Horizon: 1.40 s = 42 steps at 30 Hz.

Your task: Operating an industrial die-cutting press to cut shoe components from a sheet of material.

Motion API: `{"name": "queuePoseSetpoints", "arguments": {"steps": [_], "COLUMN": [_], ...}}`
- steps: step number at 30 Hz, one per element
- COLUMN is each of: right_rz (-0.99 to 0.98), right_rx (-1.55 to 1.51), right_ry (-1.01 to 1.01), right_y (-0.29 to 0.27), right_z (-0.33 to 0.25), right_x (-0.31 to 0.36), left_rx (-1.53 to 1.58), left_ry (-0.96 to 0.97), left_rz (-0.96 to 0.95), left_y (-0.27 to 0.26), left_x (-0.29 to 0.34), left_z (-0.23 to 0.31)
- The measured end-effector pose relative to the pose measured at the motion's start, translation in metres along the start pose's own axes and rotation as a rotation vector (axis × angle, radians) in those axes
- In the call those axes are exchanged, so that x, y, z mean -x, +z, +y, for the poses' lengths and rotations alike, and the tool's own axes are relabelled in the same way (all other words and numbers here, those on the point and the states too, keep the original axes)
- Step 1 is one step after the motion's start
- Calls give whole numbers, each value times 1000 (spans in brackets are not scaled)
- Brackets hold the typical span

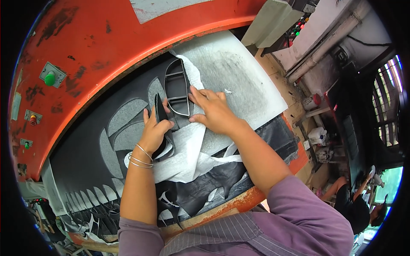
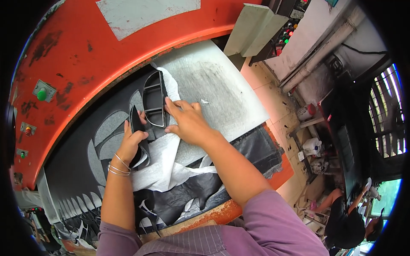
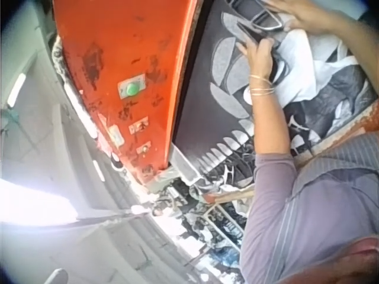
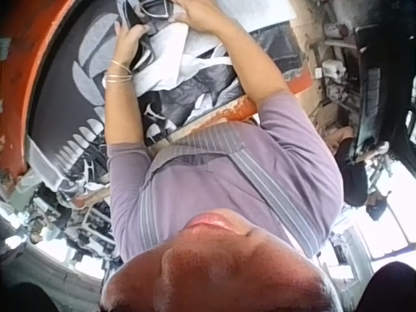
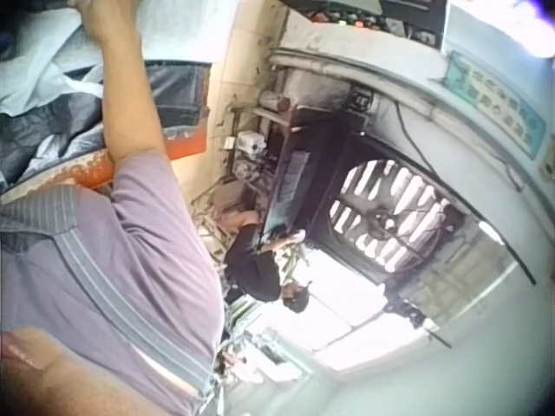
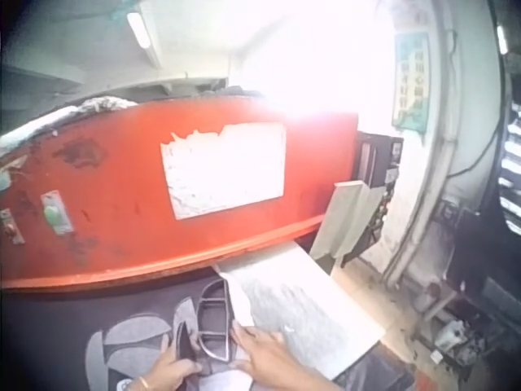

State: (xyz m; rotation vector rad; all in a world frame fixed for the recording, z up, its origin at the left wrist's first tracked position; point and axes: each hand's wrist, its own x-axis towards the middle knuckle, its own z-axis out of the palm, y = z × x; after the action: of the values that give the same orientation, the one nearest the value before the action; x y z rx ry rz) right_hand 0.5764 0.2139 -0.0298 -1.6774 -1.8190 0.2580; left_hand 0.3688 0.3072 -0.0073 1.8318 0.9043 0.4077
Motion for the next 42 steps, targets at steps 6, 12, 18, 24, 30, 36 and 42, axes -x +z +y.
{"name": "queuePoseSetpoints", "arguments": {"steps": [6,12,18,24,30,36,42], "right_rz": [-40,-80,-78,-47,17,110,181], "right_rx": [19,-41,-435,-426,-474,-606,-457], "right_ry": [49,61,229,261,212,249,158], "right_y": [-3,-8,-11,-13,-9,-14,-67], "right_z": [-1,0,12,5,10,9,-47], "right_x": [0,2,8,14,13,16,49], "left_rx": [-54,-17,626,668,696,903,928], "left_ry": [38,42,77,119,174,-3,126], "left_rz": [20,6,201,160,245,396,746], "left_y": [1,5,9,12,14,-6,-108], "left_x": [1,3,13,16,16,37,147], "left_z": [-2,-4,-23,-27,-34,-7,-21]}}
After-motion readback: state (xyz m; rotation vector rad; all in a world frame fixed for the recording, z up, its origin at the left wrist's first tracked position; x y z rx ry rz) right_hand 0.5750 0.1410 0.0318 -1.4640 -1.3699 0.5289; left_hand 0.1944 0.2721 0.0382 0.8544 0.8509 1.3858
